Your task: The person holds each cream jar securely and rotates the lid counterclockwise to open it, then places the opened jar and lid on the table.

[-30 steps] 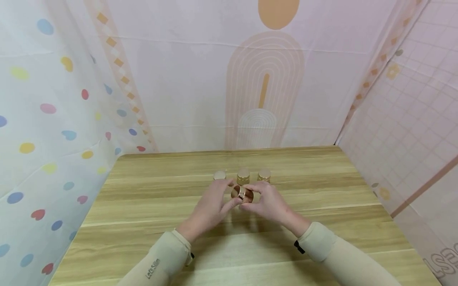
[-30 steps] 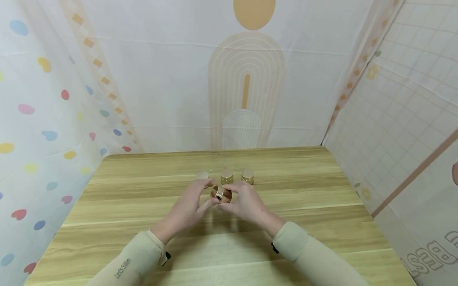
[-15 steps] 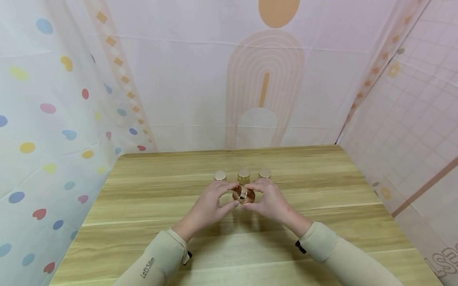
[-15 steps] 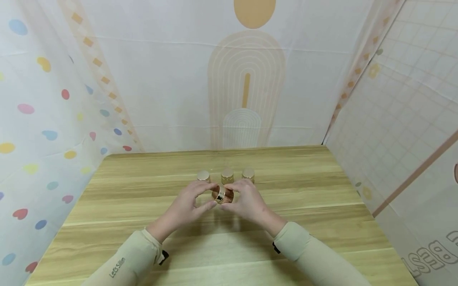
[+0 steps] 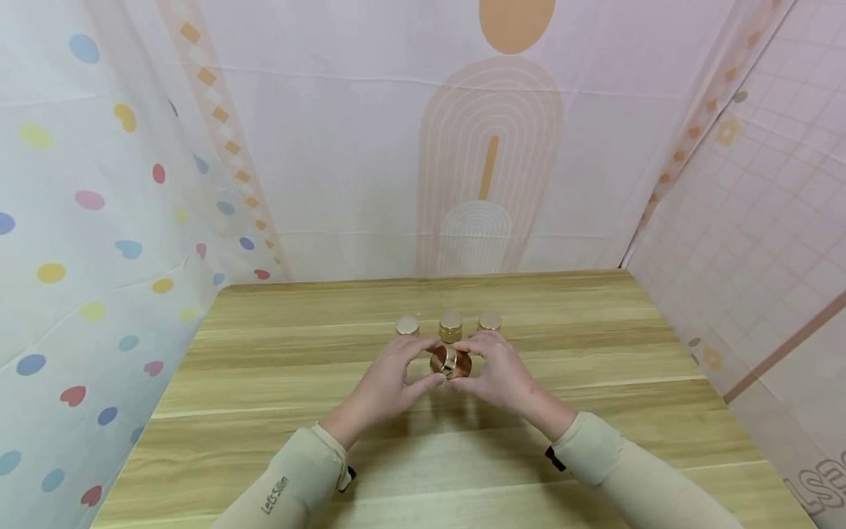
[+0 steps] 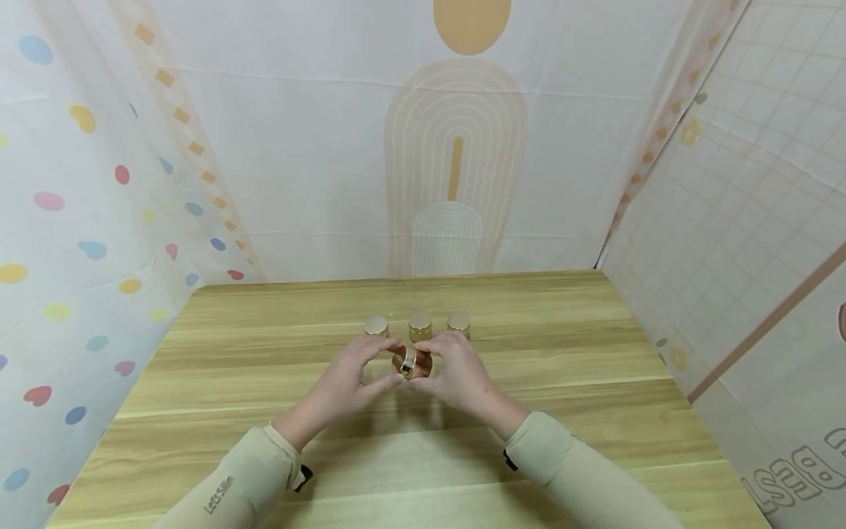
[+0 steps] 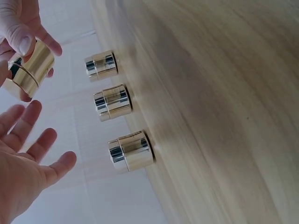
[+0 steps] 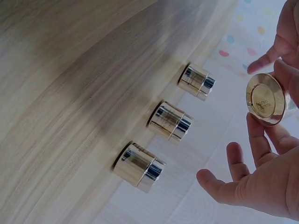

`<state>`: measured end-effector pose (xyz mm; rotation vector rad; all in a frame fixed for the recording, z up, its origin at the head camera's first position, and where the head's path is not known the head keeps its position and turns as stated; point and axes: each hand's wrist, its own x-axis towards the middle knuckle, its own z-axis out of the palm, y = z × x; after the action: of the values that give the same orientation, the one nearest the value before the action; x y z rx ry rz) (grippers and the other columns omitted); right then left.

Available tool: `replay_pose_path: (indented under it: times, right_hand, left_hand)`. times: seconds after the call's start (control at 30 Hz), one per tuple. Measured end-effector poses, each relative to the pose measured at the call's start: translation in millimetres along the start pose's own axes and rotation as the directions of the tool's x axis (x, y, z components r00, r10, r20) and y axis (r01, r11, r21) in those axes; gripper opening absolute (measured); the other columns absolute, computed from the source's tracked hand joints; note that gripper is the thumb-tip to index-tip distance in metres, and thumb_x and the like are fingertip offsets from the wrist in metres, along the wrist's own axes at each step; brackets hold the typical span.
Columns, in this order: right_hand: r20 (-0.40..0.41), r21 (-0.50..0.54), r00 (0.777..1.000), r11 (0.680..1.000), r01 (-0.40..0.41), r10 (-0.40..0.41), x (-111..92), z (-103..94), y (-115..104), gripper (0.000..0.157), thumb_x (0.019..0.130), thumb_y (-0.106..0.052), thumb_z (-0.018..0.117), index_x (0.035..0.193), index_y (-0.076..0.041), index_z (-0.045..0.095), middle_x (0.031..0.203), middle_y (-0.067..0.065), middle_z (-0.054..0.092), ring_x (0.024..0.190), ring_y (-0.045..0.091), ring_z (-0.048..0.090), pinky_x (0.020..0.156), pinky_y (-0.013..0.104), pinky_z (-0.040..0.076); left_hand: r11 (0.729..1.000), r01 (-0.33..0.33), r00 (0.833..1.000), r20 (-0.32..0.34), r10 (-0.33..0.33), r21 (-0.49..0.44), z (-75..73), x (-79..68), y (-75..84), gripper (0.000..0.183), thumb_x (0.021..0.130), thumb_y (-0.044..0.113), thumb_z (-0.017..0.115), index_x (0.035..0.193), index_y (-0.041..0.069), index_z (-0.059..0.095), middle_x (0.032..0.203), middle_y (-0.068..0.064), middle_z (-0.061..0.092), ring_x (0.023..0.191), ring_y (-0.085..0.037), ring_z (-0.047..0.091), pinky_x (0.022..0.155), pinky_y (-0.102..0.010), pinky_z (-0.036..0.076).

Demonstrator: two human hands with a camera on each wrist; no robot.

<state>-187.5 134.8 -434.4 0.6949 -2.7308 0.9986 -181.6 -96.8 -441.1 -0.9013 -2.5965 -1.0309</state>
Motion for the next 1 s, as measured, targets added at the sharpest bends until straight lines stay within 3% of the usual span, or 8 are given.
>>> replay_pose_path:
  times: [0.13,0.27,0.73,1.0]
  right_hand:
    - [-0.003,-0.006,1.000,1.000,0.008,-0.008,-0.5,1.0,1.8,0.056,0.076,-0.022,0.099,0.125,-0.007,0.078,0.122,0.009,0.077,0.127,0.033,0.063,0.109,0.055,0.055]
    - [-0.001,-0.010,1.000,1.000,0.022,-0.022,-0.6,1.8,2.7,0.056,0.076,-0.021,0.099,0.126,-0.007,0.078,0.121,0.009,0.078,0.127,0.032,0.064,0.110,0.055,0.055]
    - [0.017,-0.026,0.999,0.999,0.033,-0.032,0.9,3.2,3.8,0.056,0.076,-0.021,0.099,0.127,-0.009,0.079,0.121,0.009,0.080,0.129,0.036,0.062,0.112,0.060,0.051]
    - [0.017,-0.027,1.000,0.999,0.026,-0.025,0.8,3.0,3.9,0.055,0.076,-0.023,0.099,0.127,-0.010,0.079,0.120,0.007,0.081,0.128,0.033,0.062,0.111,0.058,0.053]
  left_hand:
    - [1.000,-0.010,1.000,0.019,0.009,0.020,-1.4,-0.8,0.0,0.063,0.092,0.024,0.085,0.150,0.011,0.062,0.148,-0.010,0.068,0.146,-0.039,0.054,0.123,-0.064,0.041]
    - [0.999,-0.019,0.999,0.033,0.017,0.050,-2.3,-0.5,0.5,0.060,0.092,0.021,0.085,0.147,0.014,0.064,0.147,-0.009,0.069,0.149,-0.040,0.051,0.125,-0.070,0.034]
    - [0.995,0.020,0.998,0.056,-0.026,0.096,-3.8,1.3,3.0,0.054,0.095,0.026,0.082,0.145,0.014,0.066,0.145,-0.011,0.070,0.147,-0.041,0.053,0.126,-0.068,0.033]
    - [0.995,0.030,0.997,0.068,-0.037,0.100,-3.2,0.4,1.7,0.061,0.093,0.030,0.083,0.149,0.015,0.063,0.150,-0.011,0.066,0.149,-0.042,0.051,0.128,-0.068,0.029]
